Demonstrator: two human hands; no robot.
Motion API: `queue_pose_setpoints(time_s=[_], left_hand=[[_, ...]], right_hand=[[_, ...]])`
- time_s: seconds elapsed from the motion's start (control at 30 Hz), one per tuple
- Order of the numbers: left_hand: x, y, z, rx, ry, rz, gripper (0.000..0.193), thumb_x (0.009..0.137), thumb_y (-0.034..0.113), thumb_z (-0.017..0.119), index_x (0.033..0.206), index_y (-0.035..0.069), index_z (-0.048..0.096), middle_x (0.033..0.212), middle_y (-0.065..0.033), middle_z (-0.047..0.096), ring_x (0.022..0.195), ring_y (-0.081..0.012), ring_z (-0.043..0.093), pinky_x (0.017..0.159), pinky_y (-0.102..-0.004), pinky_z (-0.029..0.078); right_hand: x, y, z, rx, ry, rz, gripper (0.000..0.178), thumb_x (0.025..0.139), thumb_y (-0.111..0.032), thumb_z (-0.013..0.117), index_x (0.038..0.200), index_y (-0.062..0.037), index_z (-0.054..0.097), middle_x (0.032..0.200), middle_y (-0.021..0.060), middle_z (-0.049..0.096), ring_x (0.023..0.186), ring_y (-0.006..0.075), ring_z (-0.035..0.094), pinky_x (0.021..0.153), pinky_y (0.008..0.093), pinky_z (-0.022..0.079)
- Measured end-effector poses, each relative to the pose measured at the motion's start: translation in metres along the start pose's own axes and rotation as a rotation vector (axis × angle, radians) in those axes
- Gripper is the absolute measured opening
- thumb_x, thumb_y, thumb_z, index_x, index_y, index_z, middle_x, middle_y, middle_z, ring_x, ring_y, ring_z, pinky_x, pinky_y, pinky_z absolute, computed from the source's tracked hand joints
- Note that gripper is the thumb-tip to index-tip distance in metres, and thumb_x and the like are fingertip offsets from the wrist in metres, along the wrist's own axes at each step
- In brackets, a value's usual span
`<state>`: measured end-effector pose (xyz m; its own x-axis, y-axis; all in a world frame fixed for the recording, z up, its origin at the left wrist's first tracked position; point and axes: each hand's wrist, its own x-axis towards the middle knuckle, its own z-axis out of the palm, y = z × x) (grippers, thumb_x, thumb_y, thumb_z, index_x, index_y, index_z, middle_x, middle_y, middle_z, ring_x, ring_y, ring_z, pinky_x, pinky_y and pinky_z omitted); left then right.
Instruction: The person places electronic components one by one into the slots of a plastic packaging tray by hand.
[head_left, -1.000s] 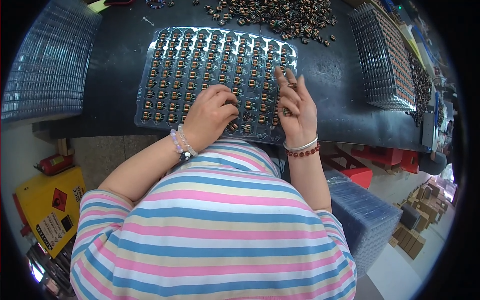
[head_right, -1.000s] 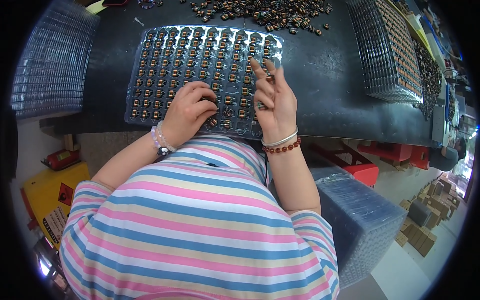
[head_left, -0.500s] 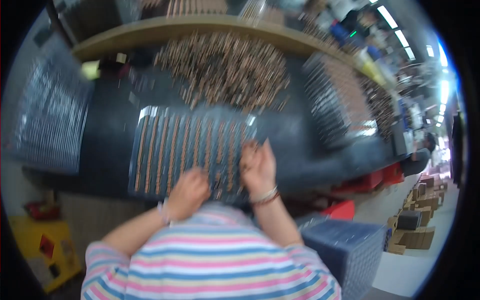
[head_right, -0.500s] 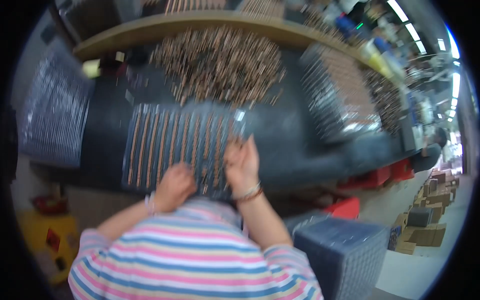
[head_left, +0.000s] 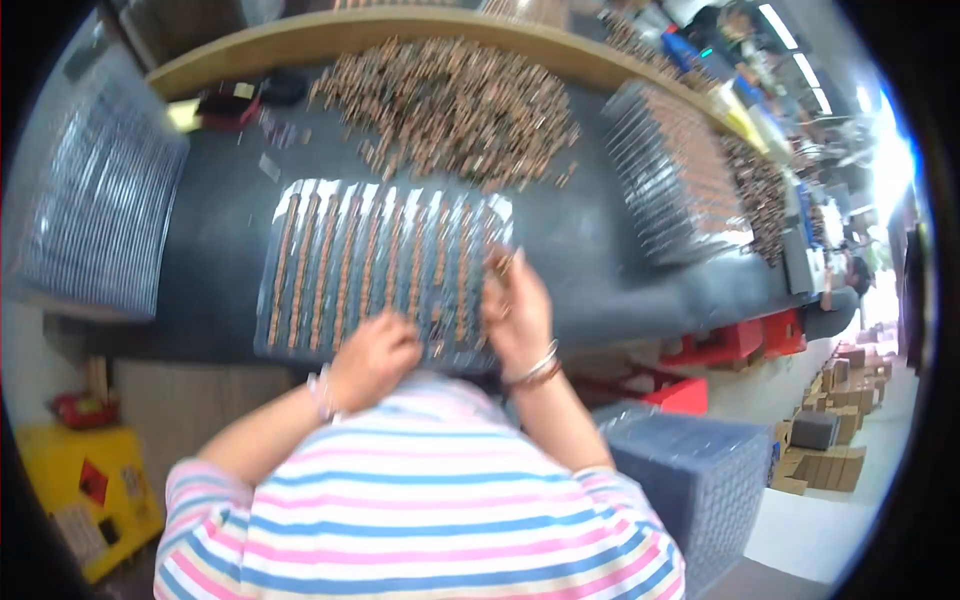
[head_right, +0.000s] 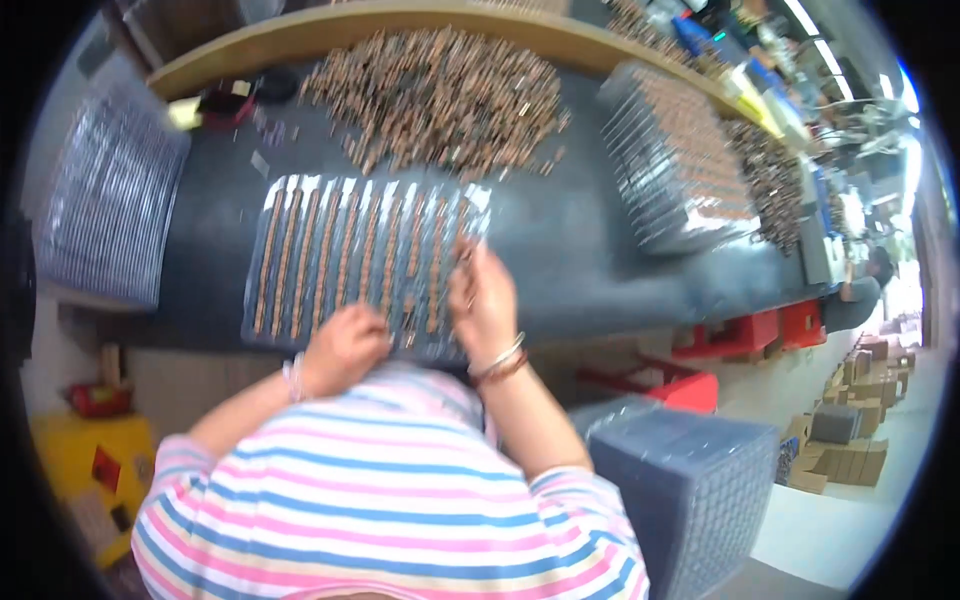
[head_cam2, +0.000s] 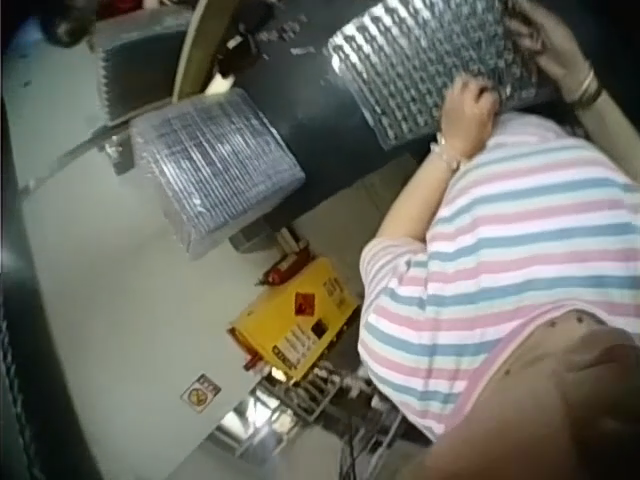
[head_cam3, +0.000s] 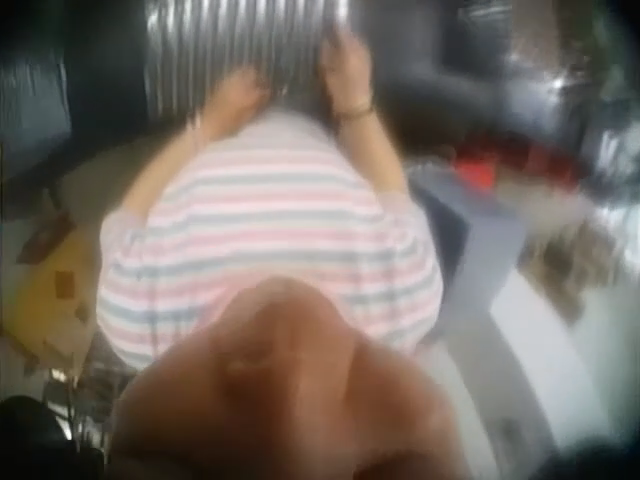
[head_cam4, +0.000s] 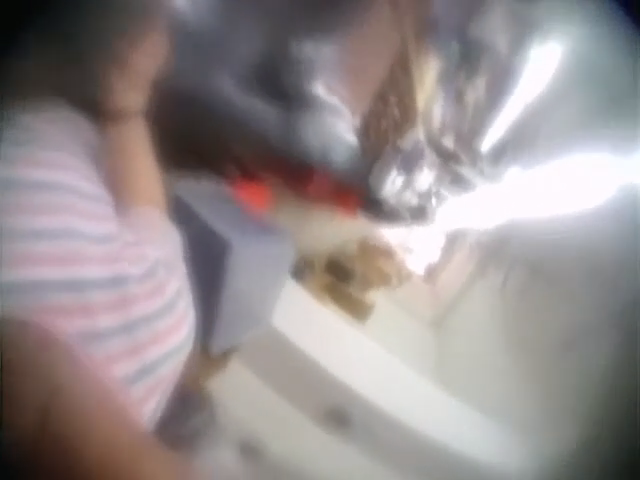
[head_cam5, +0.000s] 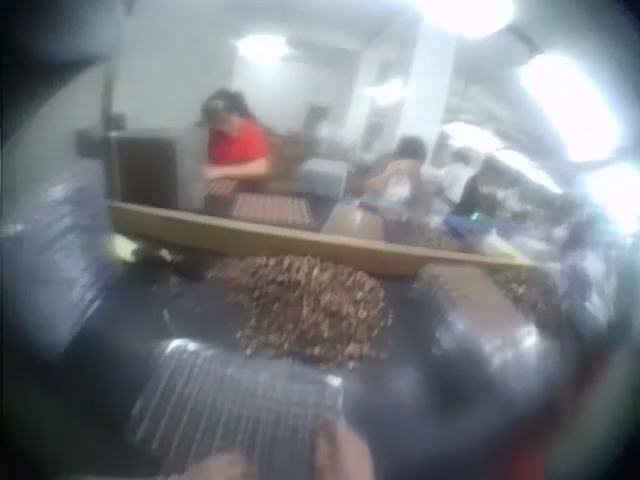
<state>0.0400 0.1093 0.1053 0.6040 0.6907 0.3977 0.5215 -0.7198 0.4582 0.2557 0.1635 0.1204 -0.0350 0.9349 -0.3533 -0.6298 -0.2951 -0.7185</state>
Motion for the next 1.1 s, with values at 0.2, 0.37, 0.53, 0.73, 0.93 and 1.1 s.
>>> queue_pose_setpoints(time_s=[0.2,0.37,0.53,0.73,0.93,1.1], left_hand=[[-0.006,0.001,0.006,-0.115,0.037,-0.221,0.017,0.074,0.001,0.066,0.091,0.005,0.065,0.094,-0.0081,0.06,0.094,-0.0275,0.056,0.082,-0.0378,0.047],[-0.007,0.004,0.011,-0.113,0.069,-0.192,0.008,0.075,0.006,0.066,0.082,0.006,0.064,0.088,-0.0064,0.061,0.09,-0.0259,0.056,0.08,-0.0376,0.046],[-0.012,0.005,0.022,-0.13,0.209,-0.223,0.009,0.074,0.009,0.069,0.081,0.007,0.064,0.08,-0.0055,0.061,0.085,-0.0254,0.056,0.078,-0.0373,0.045],[-0.012,0.007,0.033,0.062,0.282,-0.241,0.008,0.074,0.012,0.07,0.079,0.008,0.066,0.082,-0.0031,0.06,0.089,-0.0235,0.055,0.078,-0.0378,0.045],[-0.024,0.008,0.029,-0.001,0.478,-0.325,0.005,0.078,0.01,0.067,0.081,0.006,0.066,0.092,-0.0069,0.059,0.092,-0.0259,0.054,0.082,-0.0383,0.043],[-0.031,0.015,0.021,0.048,0.285,-0.262,0.009,0.076,0.013,0.07,0.084,0.008,0.069,0.101,-0.0074,0.057,0.106,-0.0285,0.05,0.09,-0.0414,0.041]], right_hand=[[-0.006,0.004,-0.003,-0.368,-0.014,-0.116,0.027,0.095,-0.013,0.058,0.117,0.0026,0.06,0.079,-0.0006,0.06,0.054,-0.0009,0.037,0.044,0.0147,0.026],[-0.016,0.017,-0.01,-0.525,-0.042,-0.136,0.02,0.092,-0.01,0.061,0.108,0.0016,0.062,0.076,-0.0016,0.061,0.052,-0.0004,0.038,0.045,0.0149,0.028],[-0.013,0.033,-0.015,-0.633,-0.084,-0.332,0.013,0.089,-0.009,0.065,0.1,-0.0021,0.063,0.075,-0.0024,0.061,0.055,-0.0003,0.045,0.045,0.015,0.029],[-0.011,0.033,-0.015,-0.608,-0.05,-0.336,0.016,0.089,-0.008,0.065,0.103,-0.001,0.062,0.079,0.0025,0.064,0.057,0.0018,0.053,0.044,0.0146,0.031],[-0.008,0.03,-0.021,-0.589,-0.053,-0.323,0.024,0.093,-0.011,0.058,0.111,0.0043,0.06,0.089,0.0133,0.07,0.056,0.0041,0.057,0.037,0.0131,0.03],[-0.002,0.041,-0.025,-0.683,-0.181,-0.485,0.018,0.087,-0.007,0.067,0.102,0.0017,0.066,0.084,0.0068,0.069,0.06,0.0037,0.057,0.049,0.0164,0.043]])
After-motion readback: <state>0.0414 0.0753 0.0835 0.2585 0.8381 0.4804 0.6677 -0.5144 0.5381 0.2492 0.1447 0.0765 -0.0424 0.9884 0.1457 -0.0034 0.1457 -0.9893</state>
